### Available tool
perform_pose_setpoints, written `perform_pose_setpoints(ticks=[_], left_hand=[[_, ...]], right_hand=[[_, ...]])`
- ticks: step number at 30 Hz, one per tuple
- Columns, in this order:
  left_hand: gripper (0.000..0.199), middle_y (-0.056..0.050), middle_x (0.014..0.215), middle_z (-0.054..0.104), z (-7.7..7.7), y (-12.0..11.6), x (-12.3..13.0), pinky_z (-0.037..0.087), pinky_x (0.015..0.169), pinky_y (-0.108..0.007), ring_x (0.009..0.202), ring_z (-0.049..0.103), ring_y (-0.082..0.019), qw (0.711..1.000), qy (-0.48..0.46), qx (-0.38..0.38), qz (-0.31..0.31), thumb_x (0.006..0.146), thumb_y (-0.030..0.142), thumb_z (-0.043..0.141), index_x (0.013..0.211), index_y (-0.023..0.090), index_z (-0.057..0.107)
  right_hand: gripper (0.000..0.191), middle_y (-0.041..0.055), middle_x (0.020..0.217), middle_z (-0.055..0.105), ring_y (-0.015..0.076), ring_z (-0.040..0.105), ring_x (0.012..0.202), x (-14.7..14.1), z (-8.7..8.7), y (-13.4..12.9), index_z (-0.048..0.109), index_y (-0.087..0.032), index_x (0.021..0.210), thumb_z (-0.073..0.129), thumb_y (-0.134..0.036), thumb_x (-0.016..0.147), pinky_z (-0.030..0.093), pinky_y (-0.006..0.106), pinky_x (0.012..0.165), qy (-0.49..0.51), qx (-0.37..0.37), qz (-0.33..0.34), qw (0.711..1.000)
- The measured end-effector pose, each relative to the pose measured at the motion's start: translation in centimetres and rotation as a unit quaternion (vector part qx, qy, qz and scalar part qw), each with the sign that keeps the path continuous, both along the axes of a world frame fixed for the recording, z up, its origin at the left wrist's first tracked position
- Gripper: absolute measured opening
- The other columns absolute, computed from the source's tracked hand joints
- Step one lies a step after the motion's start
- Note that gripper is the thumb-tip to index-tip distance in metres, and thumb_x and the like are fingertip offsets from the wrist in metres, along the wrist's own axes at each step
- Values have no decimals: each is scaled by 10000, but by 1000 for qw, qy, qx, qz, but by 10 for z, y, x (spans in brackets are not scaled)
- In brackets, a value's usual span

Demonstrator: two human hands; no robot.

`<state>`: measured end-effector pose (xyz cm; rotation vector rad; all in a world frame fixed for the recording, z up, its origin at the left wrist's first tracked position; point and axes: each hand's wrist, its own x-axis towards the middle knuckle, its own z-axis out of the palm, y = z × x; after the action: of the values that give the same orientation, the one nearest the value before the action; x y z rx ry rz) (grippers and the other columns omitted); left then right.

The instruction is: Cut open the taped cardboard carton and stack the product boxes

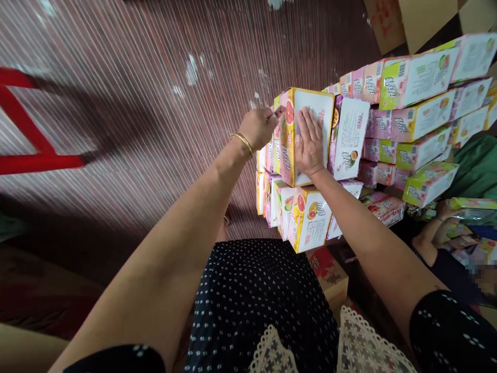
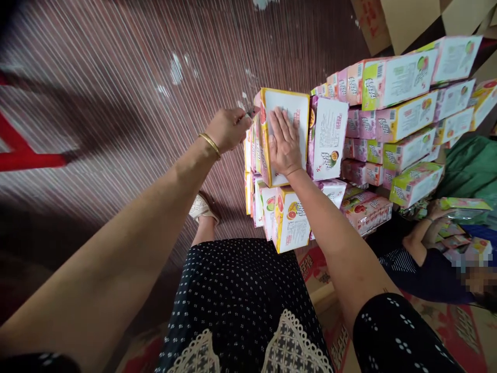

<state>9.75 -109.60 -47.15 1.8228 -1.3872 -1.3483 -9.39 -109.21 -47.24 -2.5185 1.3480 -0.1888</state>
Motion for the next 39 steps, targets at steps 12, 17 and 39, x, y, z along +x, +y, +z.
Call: perform_pose_setpoints(ticks=[12,17,39], left_hand=[[441,5,609,477,4,122,9,428,647,-245,607,607,-108,988,-33,129,-81,1025,369,314,782,132,596],[316,-65,842,659,-55,8,1,462,763,-268,875,620,-153,994,-98,48,-6,1016,283,390,886,143,641],[314,-108,812,680,-102,125,-13,450,647,-324,762,653,-241,954,-35,213,-210,991,359,436,931,168,679]], right_hand=[[668,107,1619,317,199,171,1565,0,6,-1,298,-138,1564,62,-418,1005,89,508,1301,18,31,-17,999],[675,99,1636,299,170,131,1576,-1,10,1,326,-125,1560,48,-409,1014,107,460,1317,45,2,-4,999],[629,78,1645,256,247,177,1567,-7,21,4,174,-236,1616,87,-437,1026,151,572,1282,20,-10,10,1000]])
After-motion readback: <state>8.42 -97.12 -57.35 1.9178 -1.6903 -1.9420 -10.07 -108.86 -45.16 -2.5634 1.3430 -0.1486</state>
